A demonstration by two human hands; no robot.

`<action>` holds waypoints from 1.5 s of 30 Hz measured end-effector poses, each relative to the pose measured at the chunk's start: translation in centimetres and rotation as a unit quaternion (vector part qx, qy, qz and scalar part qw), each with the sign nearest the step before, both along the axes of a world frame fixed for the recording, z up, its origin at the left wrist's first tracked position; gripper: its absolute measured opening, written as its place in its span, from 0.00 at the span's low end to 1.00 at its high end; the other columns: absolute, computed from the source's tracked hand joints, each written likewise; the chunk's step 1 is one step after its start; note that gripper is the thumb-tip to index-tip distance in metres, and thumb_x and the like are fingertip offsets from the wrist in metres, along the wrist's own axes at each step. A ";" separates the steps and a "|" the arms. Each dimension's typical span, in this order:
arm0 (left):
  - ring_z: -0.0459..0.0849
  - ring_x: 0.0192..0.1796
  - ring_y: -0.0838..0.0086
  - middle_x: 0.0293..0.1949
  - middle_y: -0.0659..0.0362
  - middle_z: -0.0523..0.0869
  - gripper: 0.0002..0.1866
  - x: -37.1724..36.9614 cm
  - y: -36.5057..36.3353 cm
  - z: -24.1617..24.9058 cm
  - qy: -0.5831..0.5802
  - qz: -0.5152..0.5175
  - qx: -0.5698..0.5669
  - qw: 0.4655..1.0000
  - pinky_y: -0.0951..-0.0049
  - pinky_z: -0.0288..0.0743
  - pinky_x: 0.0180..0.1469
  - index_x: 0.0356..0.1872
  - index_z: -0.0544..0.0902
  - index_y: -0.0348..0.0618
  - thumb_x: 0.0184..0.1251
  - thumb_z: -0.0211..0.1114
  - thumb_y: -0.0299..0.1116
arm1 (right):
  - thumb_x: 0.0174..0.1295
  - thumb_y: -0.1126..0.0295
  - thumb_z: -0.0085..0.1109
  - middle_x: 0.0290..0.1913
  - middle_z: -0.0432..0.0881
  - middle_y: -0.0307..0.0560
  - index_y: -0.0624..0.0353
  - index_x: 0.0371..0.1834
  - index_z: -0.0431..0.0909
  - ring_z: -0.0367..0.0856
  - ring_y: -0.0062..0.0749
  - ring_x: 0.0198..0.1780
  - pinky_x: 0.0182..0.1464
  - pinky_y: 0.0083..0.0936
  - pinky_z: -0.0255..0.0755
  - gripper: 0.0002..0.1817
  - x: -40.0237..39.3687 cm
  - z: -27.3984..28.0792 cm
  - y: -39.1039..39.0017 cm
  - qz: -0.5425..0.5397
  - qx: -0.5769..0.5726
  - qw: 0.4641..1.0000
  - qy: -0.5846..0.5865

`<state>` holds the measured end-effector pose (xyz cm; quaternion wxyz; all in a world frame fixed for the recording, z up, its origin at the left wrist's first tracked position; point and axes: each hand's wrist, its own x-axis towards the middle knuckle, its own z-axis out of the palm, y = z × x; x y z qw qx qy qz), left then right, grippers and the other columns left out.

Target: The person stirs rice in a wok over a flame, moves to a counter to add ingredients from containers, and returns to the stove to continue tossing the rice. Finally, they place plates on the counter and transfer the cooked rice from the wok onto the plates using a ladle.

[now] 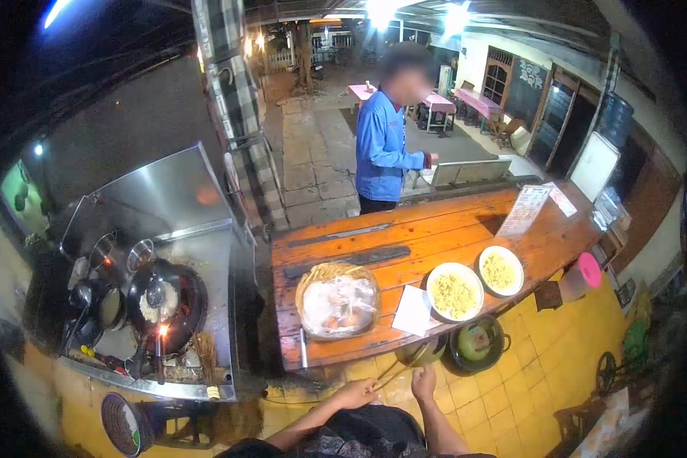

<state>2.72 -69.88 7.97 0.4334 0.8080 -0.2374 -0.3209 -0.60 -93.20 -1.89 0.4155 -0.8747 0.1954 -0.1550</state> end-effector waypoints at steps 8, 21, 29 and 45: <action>0.81 0.45 0.60 0.42 0.47 0.81 0.29 -1.2 -3.0 0.0 0.064 -0.021 0.041 0.997 0.68 0.73 0.47 0.54 0.71 0.38 0.58 0.61 0.48 | 0.52 0.76 0.51 0.38 0.74 0.58 0.64 0.41 0.73 0.73 0.50 0.38 0.35 0.33 0.71 0.12 -1.5 1.4 -1.8 0.050 0.009 0.999 0.018; 0.80 0.46 0.58 0.42 0.45 0.81 0.29 -3.5 -6.2 1.6 0.039 0.034 0.060 0.997 0.66 0.71 0.49 0.54 0.70 0.36 0.58 0.61 0.47 | 0.49 0.72 0.57 0.53 0.65 0.62 0.61 0.52 0.66 0.63 0.59 0.54 0.55 0.44 0.60 0.24 4.7 6.5 -4.2 0.160 -0.166 0.970 -0.079; 0.80 0.43 0.59 0.39 0.49 0.82 0.30 -6.1 -6.7 0.3 0.027 0.023 0.062 0.997 0.66 0.73 0.46 0.57 0.69 0.44 0.57 0.60 0.49 | 0.58 0.50 0.49 0.65 0.52 0.65 0.57 0.62 0.61 0.46 0.63 0.67 0.63 0.57 0.42 0.32 8.9 6.1 -0.9 0.116 -0.290 0.950 0.030; 0.79 0.47 0.59 0.43 0.49 0.81 0.30 -5.8 -3.2 1.3 0.049 0.137 0.085 0.986 0.66 0.71 0.50 0.55 0.70 0.38 0.58 0.60 0.50 | 0.56 0.53 0.53 0.66 0.53 0.60 0.54 0.61 0.63 0.48 0.70 0.64 0.61 0.58 0.45 0.31 11.8 7.8 1.5 0.124 -0.241 0.961 0.062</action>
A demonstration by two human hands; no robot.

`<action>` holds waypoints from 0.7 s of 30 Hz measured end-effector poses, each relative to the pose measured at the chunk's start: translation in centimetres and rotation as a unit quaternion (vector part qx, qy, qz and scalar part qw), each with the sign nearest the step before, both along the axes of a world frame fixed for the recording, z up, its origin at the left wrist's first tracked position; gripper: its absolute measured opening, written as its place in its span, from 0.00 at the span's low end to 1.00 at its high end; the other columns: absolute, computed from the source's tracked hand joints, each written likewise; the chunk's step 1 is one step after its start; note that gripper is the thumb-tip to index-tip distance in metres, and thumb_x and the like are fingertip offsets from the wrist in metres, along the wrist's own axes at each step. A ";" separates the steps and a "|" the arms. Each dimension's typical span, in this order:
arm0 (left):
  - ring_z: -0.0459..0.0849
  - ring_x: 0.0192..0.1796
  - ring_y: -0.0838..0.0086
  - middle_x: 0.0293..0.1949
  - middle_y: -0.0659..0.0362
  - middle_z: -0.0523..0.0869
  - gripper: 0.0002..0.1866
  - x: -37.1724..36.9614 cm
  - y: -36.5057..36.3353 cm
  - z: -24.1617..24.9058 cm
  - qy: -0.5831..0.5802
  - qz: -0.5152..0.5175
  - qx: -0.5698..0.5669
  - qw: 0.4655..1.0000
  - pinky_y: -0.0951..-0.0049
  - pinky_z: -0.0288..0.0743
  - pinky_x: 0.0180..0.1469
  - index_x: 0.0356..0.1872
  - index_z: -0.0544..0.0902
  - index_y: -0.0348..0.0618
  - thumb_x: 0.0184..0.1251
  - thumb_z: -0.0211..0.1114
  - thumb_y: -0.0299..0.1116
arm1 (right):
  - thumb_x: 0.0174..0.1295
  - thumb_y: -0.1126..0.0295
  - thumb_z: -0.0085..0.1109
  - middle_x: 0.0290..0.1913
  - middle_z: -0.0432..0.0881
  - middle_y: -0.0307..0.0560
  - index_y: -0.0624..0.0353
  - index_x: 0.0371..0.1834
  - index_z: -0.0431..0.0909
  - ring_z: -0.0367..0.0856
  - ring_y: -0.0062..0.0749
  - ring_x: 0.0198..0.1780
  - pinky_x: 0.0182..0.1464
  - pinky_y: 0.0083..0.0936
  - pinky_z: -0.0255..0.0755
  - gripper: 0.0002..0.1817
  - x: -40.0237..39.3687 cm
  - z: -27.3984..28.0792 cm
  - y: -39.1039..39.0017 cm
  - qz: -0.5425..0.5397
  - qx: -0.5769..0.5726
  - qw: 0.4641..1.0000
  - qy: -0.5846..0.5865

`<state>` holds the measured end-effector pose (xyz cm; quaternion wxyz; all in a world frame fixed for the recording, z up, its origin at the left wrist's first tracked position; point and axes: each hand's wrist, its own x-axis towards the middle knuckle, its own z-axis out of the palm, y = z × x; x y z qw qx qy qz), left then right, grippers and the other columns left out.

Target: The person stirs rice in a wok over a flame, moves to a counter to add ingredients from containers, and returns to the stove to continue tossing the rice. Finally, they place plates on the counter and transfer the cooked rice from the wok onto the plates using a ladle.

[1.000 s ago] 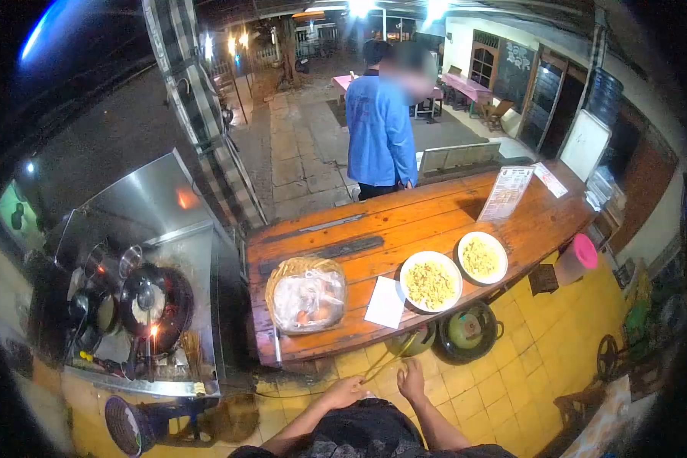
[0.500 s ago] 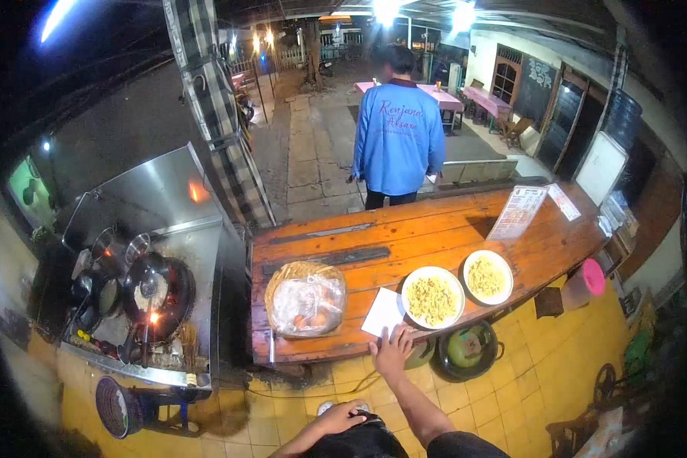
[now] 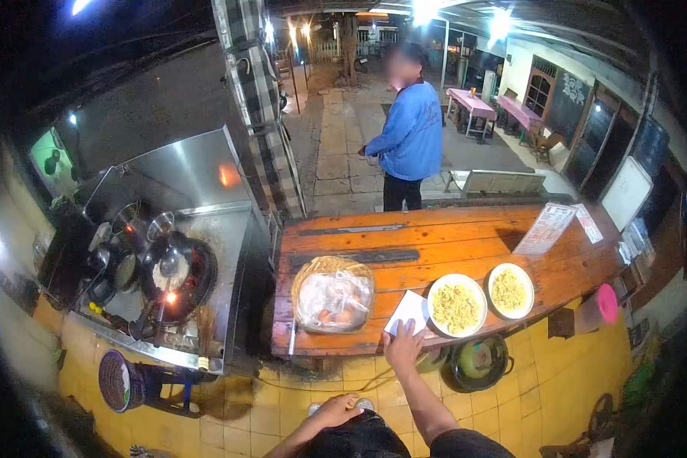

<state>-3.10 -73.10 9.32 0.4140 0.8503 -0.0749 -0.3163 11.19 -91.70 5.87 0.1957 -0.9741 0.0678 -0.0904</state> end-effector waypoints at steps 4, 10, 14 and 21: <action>0.80 0.47 0.60 0.43 0.49 0.81 0.29 0.0 1.0 0.2 -0.013 0.005 -0.008 1.000 0.66 0.71 0.50 0.54 0.71 0.39 0.58 0.60 0.50 | 0.55 0.51 0.53 0.67 0.51 0.59 0.47 0.62 0.63 0.44 0.75 0.63 0.61 0.61 0.43 0.30 1.2 1.0 1.9 -0.058 -0.004 0.998 0.038; 0.82 0.43 0.64 0.42 0.51 0.82 0.29 -0.4 3.4 0.2 -0.029 0.024 0.008 0.999 0.69 0.74 0.46 0.55 0.70 0.37 0.59 0.60 0.49 | 0.53 0.53 0.52 0.66 0.53 0.61 0.44 0.59 0.66 0.39 0.79 0.63 0.60 0.68 0.38 0.28 2.2 0.0 2.3 -0.085 0.003 0.996 0.030; 0.82 0.44 0.66 0.42 0.52 0.82 0.30 -0.3 4.5 -0.7 0.006 0.027 -0.006 1.000 0.70 0.73 0.47 0.56 0.69 0.38 0.59 0.60 0.49 | 0.51 0.54 0.53 0.66 0.54 0.59 0.43 0.59 0.67 0.42 0.80 0.62 0.61 0.66 0.38 0.28 1.2 0.0 2.0 -0.027 -0.008 0.999 0.018; 0.80 0.46 0.59 0.43 0.49 0.82 0.29 0.9 3.6 0.4 -0.017 -0.001 0.003 1.000 0.67 0.72 0.48 0.53 0.71 0.38 0.58 0.61 0.50 | 0.50 0.54 0.54 0.64 0.57 0.60 0.44 0.58 0.68 0.44 0.79 0.62 0.61 0.64 0.42 0.28 -0.8 -1.0 1.8 0.056 -0.028 0.998 -0.008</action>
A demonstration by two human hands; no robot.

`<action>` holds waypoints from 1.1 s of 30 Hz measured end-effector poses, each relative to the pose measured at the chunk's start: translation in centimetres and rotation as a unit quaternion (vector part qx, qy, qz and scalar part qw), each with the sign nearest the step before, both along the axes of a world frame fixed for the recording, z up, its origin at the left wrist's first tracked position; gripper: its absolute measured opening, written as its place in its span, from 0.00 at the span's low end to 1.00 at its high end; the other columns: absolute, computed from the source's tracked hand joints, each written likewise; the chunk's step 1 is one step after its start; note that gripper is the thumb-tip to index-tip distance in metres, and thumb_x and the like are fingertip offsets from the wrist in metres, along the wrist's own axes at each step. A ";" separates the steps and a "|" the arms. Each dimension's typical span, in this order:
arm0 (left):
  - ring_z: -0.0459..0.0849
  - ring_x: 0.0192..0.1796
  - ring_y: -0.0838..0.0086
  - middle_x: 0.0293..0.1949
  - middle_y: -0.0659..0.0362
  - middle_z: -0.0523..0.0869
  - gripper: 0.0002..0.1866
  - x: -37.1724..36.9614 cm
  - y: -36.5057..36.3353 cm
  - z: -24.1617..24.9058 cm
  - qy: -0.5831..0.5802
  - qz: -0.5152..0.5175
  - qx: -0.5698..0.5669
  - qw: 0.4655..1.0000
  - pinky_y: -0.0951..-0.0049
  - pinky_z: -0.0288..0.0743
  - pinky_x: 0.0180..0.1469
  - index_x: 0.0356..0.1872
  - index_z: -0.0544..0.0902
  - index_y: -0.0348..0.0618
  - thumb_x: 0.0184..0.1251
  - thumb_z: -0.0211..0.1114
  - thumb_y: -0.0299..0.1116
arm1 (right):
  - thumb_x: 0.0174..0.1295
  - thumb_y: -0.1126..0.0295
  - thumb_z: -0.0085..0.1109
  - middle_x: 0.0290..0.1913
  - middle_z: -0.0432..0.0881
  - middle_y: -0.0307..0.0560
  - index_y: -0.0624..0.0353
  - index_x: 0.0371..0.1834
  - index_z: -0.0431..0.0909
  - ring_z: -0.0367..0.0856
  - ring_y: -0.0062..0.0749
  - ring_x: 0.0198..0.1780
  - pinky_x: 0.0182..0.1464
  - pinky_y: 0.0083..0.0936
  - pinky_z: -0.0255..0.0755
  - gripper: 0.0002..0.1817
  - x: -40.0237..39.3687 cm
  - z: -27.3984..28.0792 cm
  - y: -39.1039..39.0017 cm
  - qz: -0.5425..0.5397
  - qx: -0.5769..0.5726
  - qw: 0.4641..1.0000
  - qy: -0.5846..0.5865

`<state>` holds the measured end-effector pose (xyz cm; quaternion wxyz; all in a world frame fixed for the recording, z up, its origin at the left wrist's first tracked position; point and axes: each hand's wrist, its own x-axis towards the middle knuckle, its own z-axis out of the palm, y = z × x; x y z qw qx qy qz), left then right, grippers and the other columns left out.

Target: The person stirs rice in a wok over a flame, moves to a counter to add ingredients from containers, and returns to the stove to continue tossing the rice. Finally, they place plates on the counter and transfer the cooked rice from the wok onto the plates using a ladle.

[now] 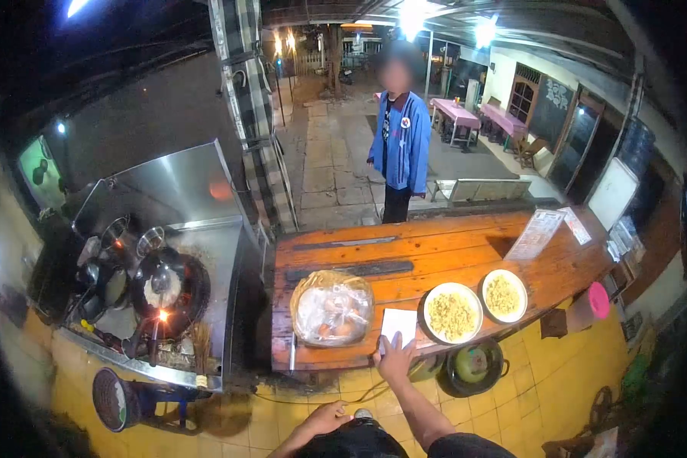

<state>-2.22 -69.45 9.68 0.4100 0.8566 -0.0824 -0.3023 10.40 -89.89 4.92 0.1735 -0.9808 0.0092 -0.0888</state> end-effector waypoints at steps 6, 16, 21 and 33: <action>0.79 0.46 0.60 0.41 0.50 0.82 0.29 0.5 -0.7 -1.5 -0.014 -0.015 0.005 1.000 0.67 0.71 0.49 0.54 0.70 0.39 0.58 0.61 0.50 | 0.51 0.54 0.54 0.64 0.58 0.59 0.45 0.58 0.68 0.44 0.78 0.63 0.62 0.64 0.41 0.28 -0.4 -0.6 -0.6 0.027 0.019 0.999 -0.027; 0.80 0.46 0.60 0.41 0.50 0.82 0.29 0.3 -0.3 -1.1 -0.004 0.015 0.002 1.000 0.67 0.72 0.48 0.53 0.71 0.40 0.57 0.62 0.49 | 0.55 0.51 0.50 0.65 0.57 0.58 0.46 0.59 0.67 0.42 0.77 0.64 0.63 0.62 0.38 0.27 -0.6 -1.1 -0.6 0.024 -0.002 0.999 -0.030; 0.80 0.46 0.60 0.41 0.51 0.82 0.29 0.4 -0.8 -1.4 0.001 0.021 -0.002 1.000 0.66 0.72 0.49 0.54 0.71 0.41 0.57 0.61 0.50 | 0.55 0.50 0.50 0.66 0.56 0.58 0.46 0.59 0.67 0.43 0.77 0.64 0.63 0.62 0.38 0.27 -0.6 -1.0 -0.8 0.028 0.003 0.999 -0.035; 0.79 0.47 0.60 0.42 0.52 0.82 0.29 -1.0 -0.9 -0.5 0.026 -0.011 0.001 1.000 0.66 0.71 0.50 0.55 0.70 0.40 0.58 0.60 0.51 | 0.56 0.52 0.53 0.66 0.54 0.61 0.50 0.61 0.63 0.44 0.69 0.66 0.63 0.59 0.42 0.30 -1.4 -0.2 -1.0 0.029 0.014 0.999 -0.017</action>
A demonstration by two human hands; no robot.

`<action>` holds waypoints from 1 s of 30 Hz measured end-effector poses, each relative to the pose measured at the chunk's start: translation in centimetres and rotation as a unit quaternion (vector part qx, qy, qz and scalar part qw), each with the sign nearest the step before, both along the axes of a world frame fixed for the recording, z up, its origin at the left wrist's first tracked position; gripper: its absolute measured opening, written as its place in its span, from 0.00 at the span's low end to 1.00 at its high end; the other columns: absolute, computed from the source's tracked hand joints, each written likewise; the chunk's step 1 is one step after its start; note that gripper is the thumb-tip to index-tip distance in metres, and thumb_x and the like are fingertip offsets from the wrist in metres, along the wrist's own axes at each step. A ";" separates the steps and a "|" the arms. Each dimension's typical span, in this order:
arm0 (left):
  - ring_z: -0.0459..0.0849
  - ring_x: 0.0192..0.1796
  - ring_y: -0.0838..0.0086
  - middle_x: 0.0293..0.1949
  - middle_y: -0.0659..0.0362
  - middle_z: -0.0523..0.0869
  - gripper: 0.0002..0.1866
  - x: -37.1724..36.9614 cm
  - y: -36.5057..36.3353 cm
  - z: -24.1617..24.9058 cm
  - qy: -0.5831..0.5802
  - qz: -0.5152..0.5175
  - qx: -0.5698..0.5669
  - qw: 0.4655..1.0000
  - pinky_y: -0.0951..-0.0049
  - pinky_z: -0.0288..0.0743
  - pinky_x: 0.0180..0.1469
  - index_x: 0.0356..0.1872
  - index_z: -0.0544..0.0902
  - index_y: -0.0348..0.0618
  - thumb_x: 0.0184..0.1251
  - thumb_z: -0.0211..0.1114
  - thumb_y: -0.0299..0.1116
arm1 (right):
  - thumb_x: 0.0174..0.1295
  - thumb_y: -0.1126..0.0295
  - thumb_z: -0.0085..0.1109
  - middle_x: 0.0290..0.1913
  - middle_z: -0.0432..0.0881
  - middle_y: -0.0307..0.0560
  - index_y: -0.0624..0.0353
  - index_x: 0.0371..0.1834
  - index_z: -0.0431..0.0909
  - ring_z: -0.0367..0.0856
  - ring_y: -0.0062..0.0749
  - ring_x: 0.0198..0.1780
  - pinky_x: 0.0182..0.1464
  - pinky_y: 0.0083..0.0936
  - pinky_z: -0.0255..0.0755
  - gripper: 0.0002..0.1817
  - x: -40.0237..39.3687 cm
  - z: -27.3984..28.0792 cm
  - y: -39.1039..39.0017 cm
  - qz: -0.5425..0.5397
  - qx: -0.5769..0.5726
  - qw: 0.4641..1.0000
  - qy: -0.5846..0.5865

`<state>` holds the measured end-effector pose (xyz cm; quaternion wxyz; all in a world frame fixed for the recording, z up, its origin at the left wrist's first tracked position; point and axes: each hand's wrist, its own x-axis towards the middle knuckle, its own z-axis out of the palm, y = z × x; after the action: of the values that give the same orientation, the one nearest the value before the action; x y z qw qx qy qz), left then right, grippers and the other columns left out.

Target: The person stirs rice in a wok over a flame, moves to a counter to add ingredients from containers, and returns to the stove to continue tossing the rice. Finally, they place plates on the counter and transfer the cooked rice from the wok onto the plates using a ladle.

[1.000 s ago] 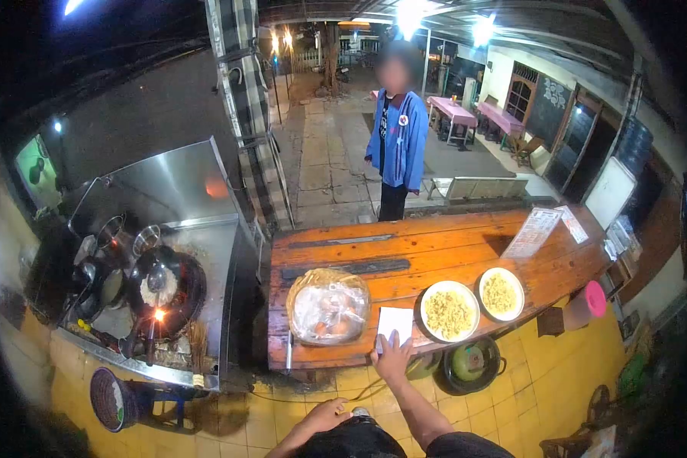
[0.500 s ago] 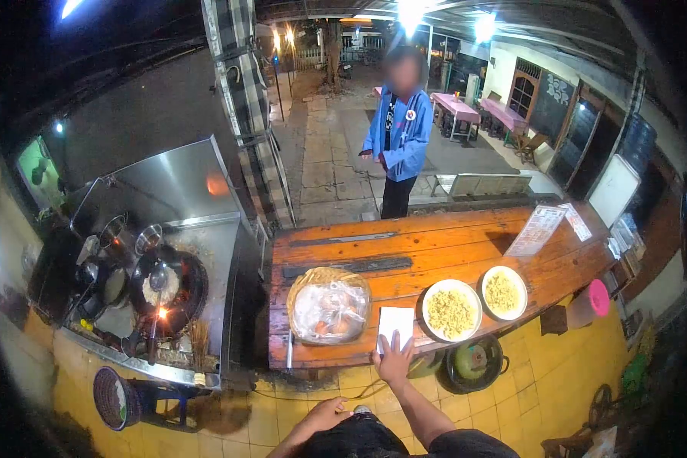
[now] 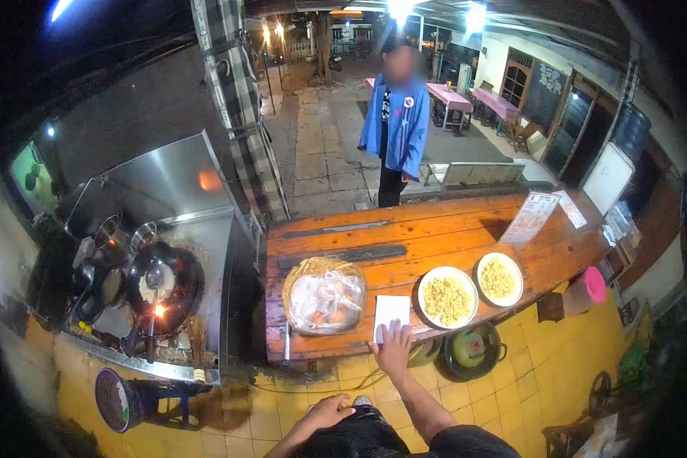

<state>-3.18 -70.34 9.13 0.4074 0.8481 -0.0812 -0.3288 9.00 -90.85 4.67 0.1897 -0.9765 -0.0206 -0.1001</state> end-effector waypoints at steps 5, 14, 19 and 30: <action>0.79 0.47 0.60 0.43 0.51 0.81 0.30 -0.1 0.0 -0.6 0.013 -0.029 -0.003 0.999 0.65 0.71 0.50 0.55 0.70 0.39 0.58 0.59 0.50 | 0.56 0.53 0.53 0.67 0.51 0.62 0.57 0.62 0.59 0.44 0.62 0.68 0.65 0.55 0.43 0.33 -2.3 -0.9 -0.4 0.007 0.034 0.999 -0.013; 0.78 0.49 0.57 0.44 0.49 0.81 0.30 0.1 -0.9 -0.5 -0.015 -0.052 -0.010 0.998 0.64 0.70 0.51 0.54 0.71 0.39 0.57 0.60 0.50 | 0.57 0.55 0.53 0.69 0.47 0.58 0.55 0.65 0.56 0.42 0.53 0.70 0.66 0.51 0.42 0.34 -4.6 -1.1 -1.8 0.001 0.029 0.997 0.074; 0.78 0.49 0.57 0.45 0.49 0.80 0.30 -0.2 -0.3 0.6 -0.019 -0.050 0.006 0.999 0.65 0.70 0.51 0.54 0.71 0.39 0.57 0.61 0.50 | 0.51 0.62 0.60 0.66 0.52 0.62 0.59 0.62 0.59 0.46 0.57 0.68 0.65 0.47 0.49 0.35 -4.6 -1.0 -1.6 0.004 0.037 0.998 0.050; 0.78 0.49 0.60 0.44 0.51 0.81 0.29 -1.2 1.2 1.2 -0.006 -0.024 0.021 0.999 0.66 0.70 0.51 0.54 0.71 0.40 0.58 0.60 0.51 | 0.47 0.66 0.62 0.62 0.56 0.65 0.63 0.58 0.63 0.51 0.62 0.64 0.64 0.45 0.51 0.32 -4.1 -0.8 -1.6 0.016 0.042 0.999 -0.006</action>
<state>-4.34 -69.18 10.36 0.3812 0.8561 -0.0976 -0.3350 4.87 -92.43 3.84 0.2324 -0.9664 -0.0332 -0.1042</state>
